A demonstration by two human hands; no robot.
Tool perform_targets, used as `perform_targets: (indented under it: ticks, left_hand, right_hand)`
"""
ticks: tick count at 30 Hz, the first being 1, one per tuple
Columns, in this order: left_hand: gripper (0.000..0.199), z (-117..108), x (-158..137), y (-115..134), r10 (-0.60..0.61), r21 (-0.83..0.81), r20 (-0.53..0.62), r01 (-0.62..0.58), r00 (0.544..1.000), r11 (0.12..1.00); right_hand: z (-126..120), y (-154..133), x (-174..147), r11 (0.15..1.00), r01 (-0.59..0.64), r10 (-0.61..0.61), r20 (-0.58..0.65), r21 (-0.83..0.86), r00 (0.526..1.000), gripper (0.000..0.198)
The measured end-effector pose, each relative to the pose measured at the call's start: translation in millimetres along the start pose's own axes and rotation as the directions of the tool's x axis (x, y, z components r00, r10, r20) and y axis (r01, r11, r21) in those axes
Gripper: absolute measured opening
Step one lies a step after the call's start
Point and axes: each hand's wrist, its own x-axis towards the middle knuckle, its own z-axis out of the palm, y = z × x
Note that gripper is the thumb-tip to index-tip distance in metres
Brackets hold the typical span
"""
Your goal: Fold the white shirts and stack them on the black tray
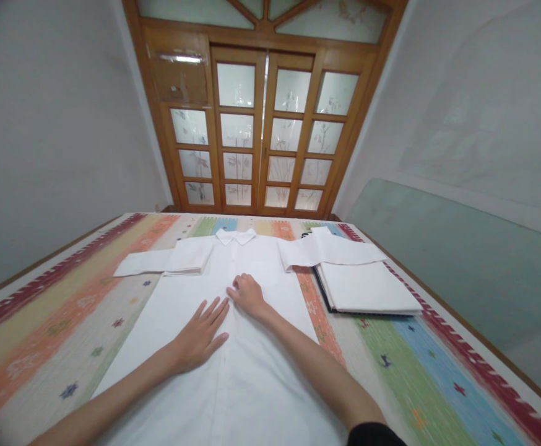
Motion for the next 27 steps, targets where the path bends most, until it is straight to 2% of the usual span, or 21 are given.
perform_targets:
  ticks: [6,8,11,13,15,17,19,22,27]
  left_hand:
    - [0.059,-22,-28,27,0.116,-0.131,0.058,-0.107,0.992,0.986]
    - [0.055,-31,-33,38,0.163,-0.196,0.061,-0.148,0.985,0.969]
    - [0.042,-41,-28,45,0.208,-0.325,0.004,-0.195,0.978,0.925]
    - [0.035,-43,-15,38,0.132,-0.383,-0.038,-0.137,0.991,0.914]
    - [0.030,-41,3,21,-0.033,-0.375,-0.060,0.008,0.998,0.927]
    - [0.027,-36,24,0,-0.197,-0.324,-0.085,0.160,0.977,0.932]
    - [0.024,-29,44,-21,-0.304,-0.294,-0.095,0.265,0.948,0.918]
    - [0.023,-18,68,-41,-0.357,-0.300,-0.085,0.318,0.930,0.899]
    - [0.023,-5,92,-47,-0.376,-0.379,-0.097,0.315,0.922,0.870]
  right_hand:
    - [1,-9,29,0.970,-0.189,0.212,0.155,-0.155,0.965,0.028]
    - [1,-10,33,0.963,-0.211,0.238,0.169,-0.166,0.956,0.029]
    - [0,-12,34,0.962,-0.223,0.248,0.165,-0.159,0.955,0.029]
    - [0,-14,34,0.961,-0.227,0.251,0.158,-0.156,0.955,0.029]
    - [0,-16,33,0.962,-0.226,0.249,0.149,-0.153,0.957,0.029]
    - [1,-16,32,0.963,-0.225,0.246,0.136,-0.147,0.960,0.028]
    - [3,-15,31,0.967,-0.223,0.238,0.121,-0.127,0.964,0.027]
    - [5,-9,31,0.975,-0.210,0.216,0.101,-0.066,0.971,0.024]
    - [5,9,31,0.983,-0.163,0.154,0.097,0.089,0.983,0.019]
